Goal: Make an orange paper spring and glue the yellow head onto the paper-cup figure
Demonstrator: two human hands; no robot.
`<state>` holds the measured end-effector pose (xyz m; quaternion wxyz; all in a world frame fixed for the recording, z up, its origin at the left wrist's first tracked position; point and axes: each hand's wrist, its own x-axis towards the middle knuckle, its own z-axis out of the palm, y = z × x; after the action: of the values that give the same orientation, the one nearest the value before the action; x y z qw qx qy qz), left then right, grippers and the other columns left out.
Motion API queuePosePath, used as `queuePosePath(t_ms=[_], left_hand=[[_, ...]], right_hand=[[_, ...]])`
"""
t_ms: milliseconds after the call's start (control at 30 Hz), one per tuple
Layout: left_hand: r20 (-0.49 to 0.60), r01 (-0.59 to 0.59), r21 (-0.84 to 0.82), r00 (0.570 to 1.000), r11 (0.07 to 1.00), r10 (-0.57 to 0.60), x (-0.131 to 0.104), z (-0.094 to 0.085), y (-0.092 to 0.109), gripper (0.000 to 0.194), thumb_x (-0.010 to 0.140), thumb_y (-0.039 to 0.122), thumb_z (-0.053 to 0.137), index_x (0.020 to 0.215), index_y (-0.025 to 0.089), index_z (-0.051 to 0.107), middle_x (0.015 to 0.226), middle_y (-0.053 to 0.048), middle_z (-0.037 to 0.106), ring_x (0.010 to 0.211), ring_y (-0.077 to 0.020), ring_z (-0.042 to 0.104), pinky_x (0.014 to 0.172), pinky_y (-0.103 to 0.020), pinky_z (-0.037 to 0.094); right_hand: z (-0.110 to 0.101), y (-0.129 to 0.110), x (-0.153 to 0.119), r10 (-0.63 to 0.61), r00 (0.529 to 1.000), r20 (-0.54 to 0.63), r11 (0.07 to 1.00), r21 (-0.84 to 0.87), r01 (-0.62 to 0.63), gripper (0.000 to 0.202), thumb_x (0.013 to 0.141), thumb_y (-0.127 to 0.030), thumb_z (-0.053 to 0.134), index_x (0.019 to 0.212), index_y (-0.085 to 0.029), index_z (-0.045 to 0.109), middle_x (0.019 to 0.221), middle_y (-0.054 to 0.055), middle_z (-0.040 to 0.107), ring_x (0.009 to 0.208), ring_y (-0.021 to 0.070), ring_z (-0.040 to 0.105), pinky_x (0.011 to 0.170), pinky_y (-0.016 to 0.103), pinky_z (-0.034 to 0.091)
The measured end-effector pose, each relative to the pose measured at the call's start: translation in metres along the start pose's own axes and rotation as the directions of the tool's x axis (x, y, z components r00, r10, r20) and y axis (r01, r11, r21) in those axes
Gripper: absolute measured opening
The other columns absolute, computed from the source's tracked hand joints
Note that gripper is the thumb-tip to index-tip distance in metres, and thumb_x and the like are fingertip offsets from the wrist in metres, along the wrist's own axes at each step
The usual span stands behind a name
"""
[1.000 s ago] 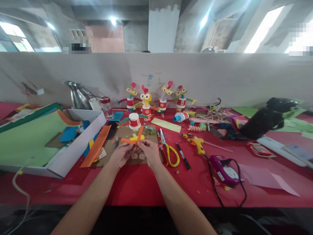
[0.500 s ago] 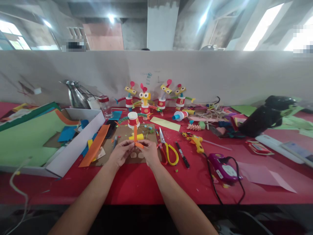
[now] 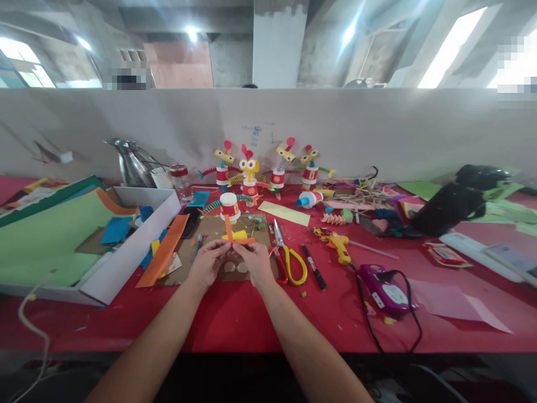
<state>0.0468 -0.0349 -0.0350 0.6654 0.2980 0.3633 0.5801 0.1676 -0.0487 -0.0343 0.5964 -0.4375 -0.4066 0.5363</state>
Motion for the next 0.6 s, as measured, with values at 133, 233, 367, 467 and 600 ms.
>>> queuePosePath(t_ms=[133,233,367,467,600], left_hand=[[0.000,-0.011,-0.001,1.000,1.000,0.011,0.000,-0.002,-0.001,0.034,0.045,0.022,0.088,0.069,0.012,0.066,0.066,0.000,0.068,0.062,-0.0107,0.063,0.068,-0.024,0.050],[0.033,-0.009,0.040,0.999,0.999,0.008,-0.002,-0.003,0.001,0.034,0.049,0.024,0.087,0.075,0.013,0.068,0.071,-0.001,0.069,0.064,-0.0110,0.063,0.066,-0.024,0.049],[0.044,-0.044,0.201,0.998,0.979,0.036,-0.005,-0.002,0.005,0.033,0.053,0.032,0.085,0.073,0.012,0.069,0.066,-0.002,0.068,0.058,-0.0106,0.060,0.057,-0.022,0.045],[0.036,-0.018,0.216,0.999,0.976,0.010,-0.007,-0.001,0.009,0.035,0.049,0.033,0.087,0.072,0.013,0.069,0.065,-0.002,0.068,0.058,-0.0112,0.059,0.058,-0.022,0.045],[0.057,0.028,0.249,0.997,0.968,-0.043,-0.008,0.000,0.012,0.036,0.047,0.032,0.087,0.072,0.012,0.071,0.067,-0.003,0.069,0.059,-0.0108,0.060,0.058,-0.021,0.045]], right_hand=[[-0.001,-0.001,0.001,0.001,1.000,-0.005,1.000,-0.019,-0.001,0.018,0.062,-0.034,0.075,0.062,-0.017,0.072,0.057,0.001,0.067,0.054,0.0129,0.056,0.056,0.027,0.045],[-0.002,-0.002,0.002,-0.008,1.000,-0.016,0.998,-0.058,0.007,0.017,0.062,-0.033,0.075,0.061,-0.017,0.071,0.057,0.001,0.067,0.055,0.0136,0.058,0.057,0.027,0.045],[-0.004,-0.001,0.002,-0.008,1.000,0.010,0.994,-0.109,0.009,0.015,0.063,-0.032,0.074,0.064,-0.017,0.072,0.061,0.002,0.069,0.058,0.0153,0.061,0.059,0.027,0.047],[-0.007,-0.001,0.004,-0.004,0.999,0.034,0.992,-0.125,0.009,0.016,0.061,-0.031,0.075,0.067,-0.016,0.073,0.062,0.002,0.070,0.058,0.0155,0.061,0.059,0.028,0.048],[-0.010,-0.004,0.006,-0.004,0.999,0.054,0.990,-0.141,0.012,0.015,0.057,-0.029,0.077,0.064,-0.016,0.073,0.058,0.001,0.068,0.055,0.0146,0.059,0.058,0.028,0.048]])
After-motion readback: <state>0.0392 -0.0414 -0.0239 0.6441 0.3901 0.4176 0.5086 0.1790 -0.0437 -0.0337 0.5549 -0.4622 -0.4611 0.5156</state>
